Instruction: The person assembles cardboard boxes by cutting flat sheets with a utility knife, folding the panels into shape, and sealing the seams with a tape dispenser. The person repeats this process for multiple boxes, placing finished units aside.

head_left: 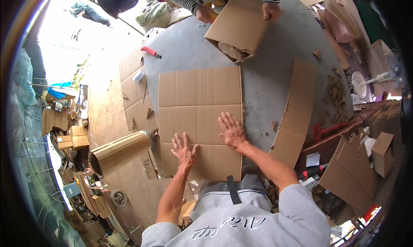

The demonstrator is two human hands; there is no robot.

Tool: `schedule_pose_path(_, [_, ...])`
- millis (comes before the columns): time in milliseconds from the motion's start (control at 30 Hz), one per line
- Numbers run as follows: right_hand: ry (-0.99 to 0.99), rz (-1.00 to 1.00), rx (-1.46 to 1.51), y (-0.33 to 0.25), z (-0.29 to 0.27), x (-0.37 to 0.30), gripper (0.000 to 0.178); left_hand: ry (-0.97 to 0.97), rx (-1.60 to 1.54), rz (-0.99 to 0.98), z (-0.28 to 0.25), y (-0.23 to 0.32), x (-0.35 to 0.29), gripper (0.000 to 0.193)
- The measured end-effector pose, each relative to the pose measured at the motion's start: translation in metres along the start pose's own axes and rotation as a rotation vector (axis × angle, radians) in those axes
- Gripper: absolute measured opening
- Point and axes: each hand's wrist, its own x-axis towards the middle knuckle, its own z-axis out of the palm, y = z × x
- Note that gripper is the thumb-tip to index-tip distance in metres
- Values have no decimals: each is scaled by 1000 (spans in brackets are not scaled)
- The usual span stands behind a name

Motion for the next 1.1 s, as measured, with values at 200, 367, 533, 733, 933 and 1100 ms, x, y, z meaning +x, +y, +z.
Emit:
schedule_pose_path(200, [94, 401, -210, 122, -59, 12, 84, 41, -49, -172, 10, -47, -18, 112])
schedule_pose_path(367, [234, 472, -217, 106, -124, -15, 67, 163, -49, -249, -4, -88, -9, 122])
schedule_pose_path(533, [255, 289, 172, -62, -135, 14, 54, 165, -190, -438, -13, -88, -14, 117])
schedule_pose_path(733, [329, -333, 490, -321, -155, 101, 58, 166, -201, -199, -7, -128, -37, 103])
schedule_pose_path(933, [280, -769, 377, -495, -111, 149, 62, 195, -1470, -587, -11, -241, -22, 93])
schedule_pose_path(1100, [464, -658, 142, -406, -92, 108, 21, 244, -1952, -871, -44, -315, 38, 87])
